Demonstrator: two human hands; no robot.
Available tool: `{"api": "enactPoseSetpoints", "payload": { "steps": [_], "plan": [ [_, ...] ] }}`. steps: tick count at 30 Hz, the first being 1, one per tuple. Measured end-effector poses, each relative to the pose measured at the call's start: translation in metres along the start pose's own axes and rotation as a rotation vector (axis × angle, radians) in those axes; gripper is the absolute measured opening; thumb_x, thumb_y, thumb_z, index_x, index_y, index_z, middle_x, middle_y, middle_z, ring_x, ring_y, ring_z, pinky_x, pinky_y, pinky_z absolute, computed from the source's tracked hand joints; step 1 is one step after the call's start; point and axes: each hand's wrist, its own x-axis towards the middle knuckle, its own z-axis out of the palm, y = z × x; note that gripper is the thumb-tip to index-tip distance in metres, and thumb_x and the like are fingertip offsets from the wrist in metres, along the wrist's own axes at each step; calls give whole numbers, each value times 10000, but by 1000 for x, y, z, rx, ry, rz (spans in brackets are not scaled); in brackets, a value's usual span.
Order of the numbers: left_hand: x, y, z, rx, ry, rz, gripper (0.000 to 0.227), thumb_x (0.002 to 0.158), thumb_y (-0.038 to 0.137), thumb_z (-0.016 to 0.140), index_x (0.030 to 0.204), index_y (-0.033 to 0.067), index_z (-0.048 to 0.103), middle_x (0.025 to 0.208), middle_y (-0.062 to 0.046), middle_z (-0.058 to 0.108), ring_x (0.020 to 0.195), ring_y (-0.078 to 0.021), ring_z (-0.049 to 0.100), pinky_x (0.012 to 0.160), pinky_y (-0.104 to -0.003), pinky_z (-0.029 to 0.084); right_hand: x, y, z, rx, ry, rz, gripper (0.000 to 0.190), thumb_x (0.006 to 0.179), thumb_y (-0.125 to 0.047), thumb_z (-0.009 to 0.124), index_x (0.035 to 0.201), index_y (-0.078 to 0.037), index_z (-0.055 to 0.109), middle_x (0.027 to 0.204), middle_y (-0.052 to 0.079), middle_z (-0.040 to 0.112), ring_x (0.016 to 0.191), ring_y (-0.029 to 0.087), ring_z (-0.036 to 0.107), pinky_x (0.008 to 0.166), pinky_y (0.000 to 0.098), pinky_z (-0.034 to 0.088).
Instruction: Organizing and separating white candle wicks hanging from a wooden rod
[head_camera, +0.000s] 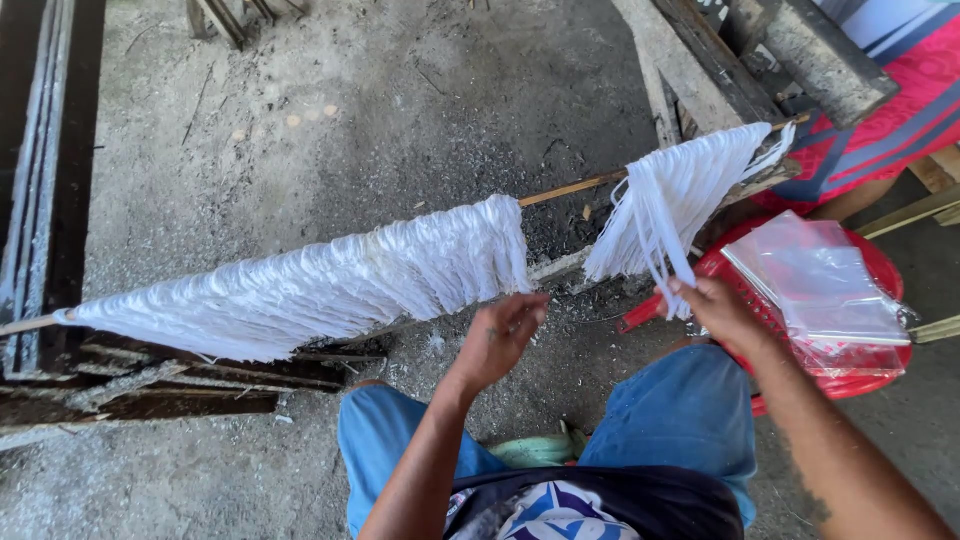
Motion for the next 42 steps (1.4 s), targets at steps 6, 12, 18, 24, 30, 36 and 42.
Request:
{"api": "enactPoseSetpoints", "payload": {
  "steps": [6,12,18,24,30,36,42],
  "plan": [
    [21,85,-46,129,431,375,161,1015,133,639,1111,97,764,809,-82,741,687,-196,631,711,-341,546,24,95,26,495,-507,346,179,980,-174,627,999,4,619,799,79,592,687,223,649,504,287,518],
    [52,83,-72,680,552,466,256,942,244,726,1194,290,732,1060,54,634,1040,-217,585,1006,-420,395,-22,-79,98,-377,-328,-155,393,1032,-348,563,1288,-96,723,1032,158,778,1073,337,733,1004,482,550],
    [62,48,-65,817,514,475,214,1017,349,623,1203,353,729,1053,104,693,1056,-150,668,1004,-357,421,-10,-184,145,170,5,-617,219,1012,-173,708,1219,-106,692,1161,94,727,1071,270,729,902,430,608],
    [62,42,-65,833,503,441,442,999,263,640,1425,272,526,1035,7,701,1053,-216,682,990,-401,440,-9,-180,155,517,12,-486,195,1019,-124,679,1173,-22,613,1147,131,638,1089,230,664,951,407,549],
    [68,30,-60,944,524,404,282,950,380,626,1229,347,623,966,88,625,1006,-168,634,974,-395,425,-8,-202,125,781,-127,-360,206,984,-240,625,1150,-155,538,1126,6,681,1062,165,683,937,333,476],
    [77,27,-55,1102,565,347,409,945,592,485,1175,299,653,1075,7,703,990,-294,648,896,-509,434,40,-182,121,793,-160,-235,329,1050,-519,589,1169,-215,635,1257,52,705,1223,211,703,896,340,549],
    [68,26,-72,1226,676,521,432,950,591,483,1058,194,617,890,-27,621,797,-284,605,724,-454,411,49,-171,123,658,-87,-258,404,1104,-646,515,1190,-262,611,1313,87,702,1359,179,715,1025,378,572]
  ]
}}
